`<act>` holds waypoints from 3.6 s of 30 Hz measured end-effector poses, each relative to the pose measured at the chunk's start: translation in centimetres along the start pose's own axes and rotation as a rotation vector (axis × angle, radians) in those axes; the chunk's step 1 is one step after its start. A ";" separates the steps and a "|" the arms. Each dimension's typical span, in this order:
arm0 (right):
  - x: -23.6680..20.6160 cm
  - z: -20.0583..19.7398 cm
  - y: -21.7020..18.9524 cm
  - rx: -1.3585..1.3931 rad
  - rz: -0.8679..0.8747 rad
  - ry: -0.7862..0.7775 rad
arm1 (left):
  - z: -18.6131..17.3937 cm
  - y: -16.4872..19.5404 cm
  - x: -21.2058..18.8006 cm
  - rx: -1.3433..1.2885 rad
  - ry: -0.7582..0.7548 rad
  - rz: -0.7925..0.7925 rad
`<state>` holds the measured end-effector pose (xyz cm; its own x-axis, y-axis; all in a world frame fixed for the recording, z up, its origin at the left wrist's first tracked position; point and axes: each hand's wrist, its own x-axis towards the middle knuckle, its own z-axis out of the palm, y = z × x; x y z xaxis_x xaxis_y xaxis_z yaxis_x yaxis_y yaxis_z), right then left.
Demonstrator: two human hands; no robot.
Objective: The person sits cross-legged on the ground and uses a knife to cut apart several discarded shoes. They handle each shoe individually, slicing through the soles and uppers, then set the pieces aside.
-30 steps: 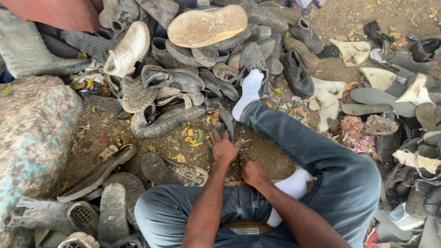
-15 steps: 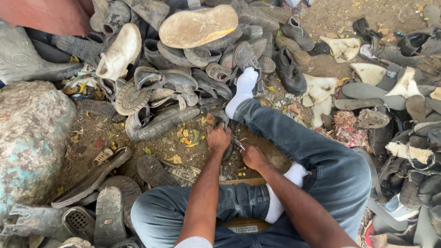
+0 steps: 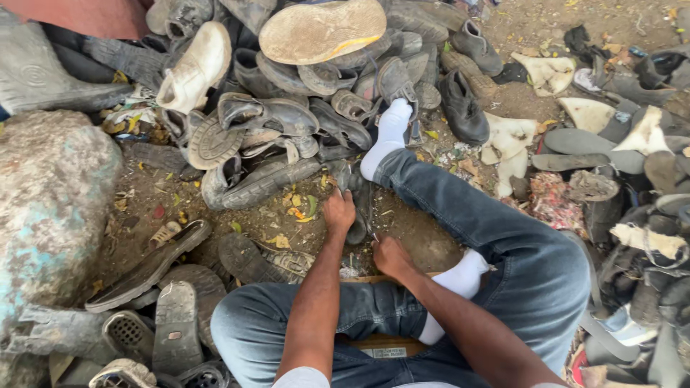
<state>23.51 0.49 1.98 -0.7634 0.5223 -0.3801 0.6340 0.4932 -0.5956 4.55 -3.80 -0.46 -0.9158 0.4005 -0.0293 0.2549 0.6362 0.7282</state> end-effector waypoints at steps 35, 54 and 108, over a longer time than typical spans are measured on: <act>-6.7 1.5 1.3 -0.051 0.036 -0.010 | -0.4 -1.9 2.0 -1.272 -0.051 -0.809; 10.3 -6.2 -5.9 -0.131 -0.115 0.041 | -1.2 -0.7 1.5 0.171 -0.091 0.192; -6.8 -7.1 2.0 -0.545 -0.221 -0.377 | -8.8 -6.2 -7.1 0.535 0.427 -0.161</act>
<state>30.83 2.91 8.42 -0.8102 0.1409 -0.5689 0.3550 0.8904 -0.2850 6.81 -16.36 1.25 -0.9687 0.0502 0.2432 0.1236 0.9468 0.2971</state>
